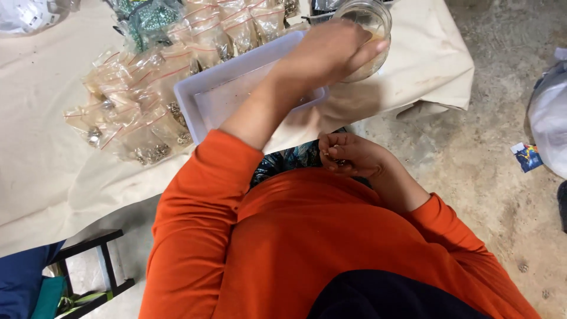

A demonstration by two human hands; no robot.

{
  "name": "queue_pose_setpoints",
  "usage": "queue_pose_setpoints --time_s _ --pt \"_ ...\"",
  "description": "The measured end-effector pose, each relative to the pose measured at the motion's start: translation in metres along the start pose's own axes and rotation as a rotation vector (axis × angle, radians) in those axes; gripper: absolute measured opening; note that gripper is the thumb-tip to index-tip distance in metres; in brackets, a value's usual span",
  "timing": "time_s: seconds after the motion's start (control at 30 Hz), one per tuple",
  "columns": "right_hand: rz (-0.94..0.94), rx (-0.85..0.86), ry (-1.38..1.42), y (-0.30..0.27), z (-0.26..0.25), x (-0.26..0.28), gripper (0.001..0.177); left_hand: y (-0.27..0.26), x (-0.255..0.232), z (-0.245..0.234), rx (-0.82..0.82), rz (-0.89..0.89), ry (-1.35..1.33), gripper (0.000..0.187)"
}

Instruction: Sorting small metal jewelry components from a tray into plastic bags and a glass jar.

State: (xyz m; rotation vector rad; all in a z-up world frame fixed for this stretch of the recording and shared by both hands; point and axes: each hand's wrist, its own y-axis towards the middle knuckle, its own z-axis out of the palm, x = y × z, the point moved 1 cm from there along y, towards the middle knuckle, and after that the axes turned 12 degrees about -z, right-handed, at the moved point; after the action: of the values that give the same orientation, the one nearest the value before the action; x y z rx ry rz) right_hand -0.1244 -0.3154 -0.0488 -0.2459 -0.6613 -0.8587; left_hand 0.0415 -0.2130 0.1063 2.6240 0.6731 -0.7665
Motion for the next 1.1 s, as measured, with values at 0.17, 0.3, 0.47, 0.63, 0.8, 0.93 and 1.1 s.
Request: queue_pose_setpoints --time_s 0.17,0.3,0.47,0.63,0.8,0.93,1.1 --pt "-0.044 -0.007 0.050 -0.018 -0.010 0.003 0.013 0.063 0.008 0.036 0.238 -0.418 0.509 0.091" --pt "-0.043 -0.015 0.051 -0.030 -0.020 0.004 0.015 0.061 -0.018 0.048 0.428 -0.406 0.636 0.084" --pt "-0.078 -0.040 0.081 -0.035 -0.019 0.010 0.015 0.066 -0.024 0.060 0.343 -0.398 0.880 0.078" --pt "-0.089 -0.064 0.067 -0.039 -0.019 0.013 0.019 0.062 -0.007 0.054 0.216 -0.475 0.584 0.078" --pt "-0.109 -0.085 0.071 -0.041 -0.024 0.012 0.017 0.060 0.004 0.055 0.226 -0.522 0.609 0.087" --pt "-0.115 -0.086 0.091 -0.046 -0.026 0.014 0.017 0.068 0.046 0.059 -0.106 -0.264 0.612 0.065" --pt "-0.135 -0.078 0.146 -0.051 -0.034 0.015 0.011 0.057 0.037 0.074 0.023 -0.190 0.525 0.047"
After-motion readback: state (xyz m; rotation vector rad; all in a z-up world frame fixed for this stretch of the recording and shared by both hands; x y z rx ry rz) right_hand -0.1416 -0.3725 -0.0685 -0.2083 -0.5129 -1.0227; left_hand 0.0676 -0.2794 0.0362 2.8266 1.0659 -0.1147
